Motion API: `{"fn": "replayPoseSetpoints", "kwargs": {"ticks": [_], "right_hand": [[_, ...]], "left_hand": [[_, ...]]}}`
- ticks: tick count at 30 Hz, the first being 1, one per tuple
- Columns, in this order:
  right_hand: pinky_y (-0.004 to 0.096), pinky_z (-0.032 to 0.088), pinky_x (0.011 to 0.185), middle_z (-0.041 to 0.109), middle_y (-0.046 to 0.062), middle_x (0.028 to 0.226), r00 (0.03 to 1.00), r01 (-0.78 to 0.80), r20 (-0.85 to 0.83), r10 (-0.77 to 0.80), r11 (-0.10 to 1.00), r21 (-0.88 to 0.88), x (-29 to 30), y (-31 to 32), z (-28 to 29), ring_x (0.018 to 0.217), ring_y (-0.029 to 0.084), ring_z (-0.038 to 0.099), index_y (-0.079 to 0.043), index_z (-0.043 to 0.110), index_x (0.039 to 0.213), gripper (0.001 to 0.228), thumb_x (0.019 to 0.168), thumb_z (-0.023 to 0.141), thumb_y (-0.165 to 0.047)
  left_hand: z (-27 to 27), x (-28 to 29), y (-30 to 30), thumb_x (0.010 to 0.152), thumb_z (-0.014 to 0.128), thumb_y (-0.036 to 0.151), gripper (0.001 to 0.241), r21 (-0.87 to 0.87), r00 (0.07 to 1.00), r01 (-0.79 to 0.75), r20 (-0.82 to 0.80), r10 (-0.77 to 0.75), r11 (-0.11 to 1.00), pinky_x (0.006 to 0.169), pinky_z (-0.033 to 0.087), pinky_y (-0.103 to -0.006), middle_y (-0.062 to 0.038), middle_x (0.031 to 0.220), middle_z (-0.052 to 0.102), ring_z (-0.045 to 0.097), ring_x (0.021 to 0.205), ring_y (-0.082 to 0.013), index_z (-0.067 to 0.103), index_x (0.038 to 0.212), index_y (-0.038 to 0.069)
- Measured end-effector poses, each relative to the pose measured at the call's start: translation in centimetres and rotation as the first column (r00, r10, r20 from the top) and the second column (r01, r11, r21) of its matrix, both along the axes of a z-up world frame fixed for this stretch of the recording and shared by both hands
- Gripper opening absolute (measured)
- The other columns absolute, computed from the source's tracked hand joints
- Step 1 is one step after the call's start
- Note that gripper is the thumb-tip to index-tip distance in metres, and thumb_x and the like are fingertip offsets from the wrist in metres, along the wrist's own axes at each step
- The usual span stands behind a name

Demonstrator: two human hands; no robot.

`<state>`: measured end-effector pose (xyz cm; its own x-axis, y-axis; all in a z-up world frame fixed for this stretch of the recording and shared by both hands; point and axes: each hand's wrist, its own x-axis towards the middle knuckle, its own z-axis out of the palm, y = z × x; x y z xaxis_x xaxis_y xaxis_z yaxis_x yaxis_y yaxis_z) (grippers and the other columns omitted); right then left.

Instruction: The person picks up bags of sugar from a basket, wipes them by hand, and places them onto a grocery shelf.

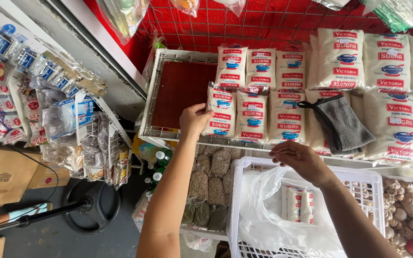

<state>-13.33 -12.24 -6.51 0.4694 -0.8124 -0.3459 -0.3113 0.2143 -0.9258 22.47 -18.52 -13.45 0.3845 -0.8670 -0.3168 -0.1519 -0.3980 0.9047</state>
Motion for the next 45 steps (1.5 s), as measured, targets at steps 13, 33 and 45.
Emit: {"fn": "replayPoseSetpoints", "kwargs": {"ticks": [13,33,45], "right_hand": [[0.031,0.059,0.079,0.079,0.005,0.111,1.0,-0.024,-0.007,0.024,1.0,-0.003,-0.1,1.3,-0.9,0.096,0.013,0.073,-0.005,0.069,0.117,0.025,0.094,0.068,-0.015],[0.029,0.061,0.081,0.08,0.004,0.109,0.998,0.023,-0.067,-0.022,1.0,0.007,-0.7,3.7,-1.0,0.098,0.013,0.075,-0.007,0.071,0.118,0.026,0.094,0.068,-0.016],[0.029,0.059,0.08,0.078,0.004,0.111,0.998,0.061,-0.035,-0.06,0.998,0.027,-2.3,6.2,-0.3,0.097,0.012,0.073,-0.006,0.071,0.118,0.025,0.095,0.066,-0.016]], "left_hand": [[3.8,-1.4,2.3,0.079,0.089,0.023,0.038,-0.039,0.945,-0.063,0.319,0.072,0.997,0.074,0.059,-0.0349,-0.014,0.103,0.076,0.073,0.089,-0.023,0.073,0.107,0.004],[1.6,-5.2,0.9,0.102,0.042,0.038,0.066,-0.044,0.444,0.483,0.873,-0.201,0.875,0.126,0.015,-0.0553,-0.016,0.171,0.019,0.016,0.159,-0.0328,0.035,0.16,0.008],[3.4,-7.4,0.5,0.104,0.035,0.044,0.061,0.106,0.359,0.444,0.889,-0.285,0.89,0.12,0.001,-0.0674,-0.015,0.169,0.016,0.01,0.156,-0.0333,0.035,0.157,0.015]]}}
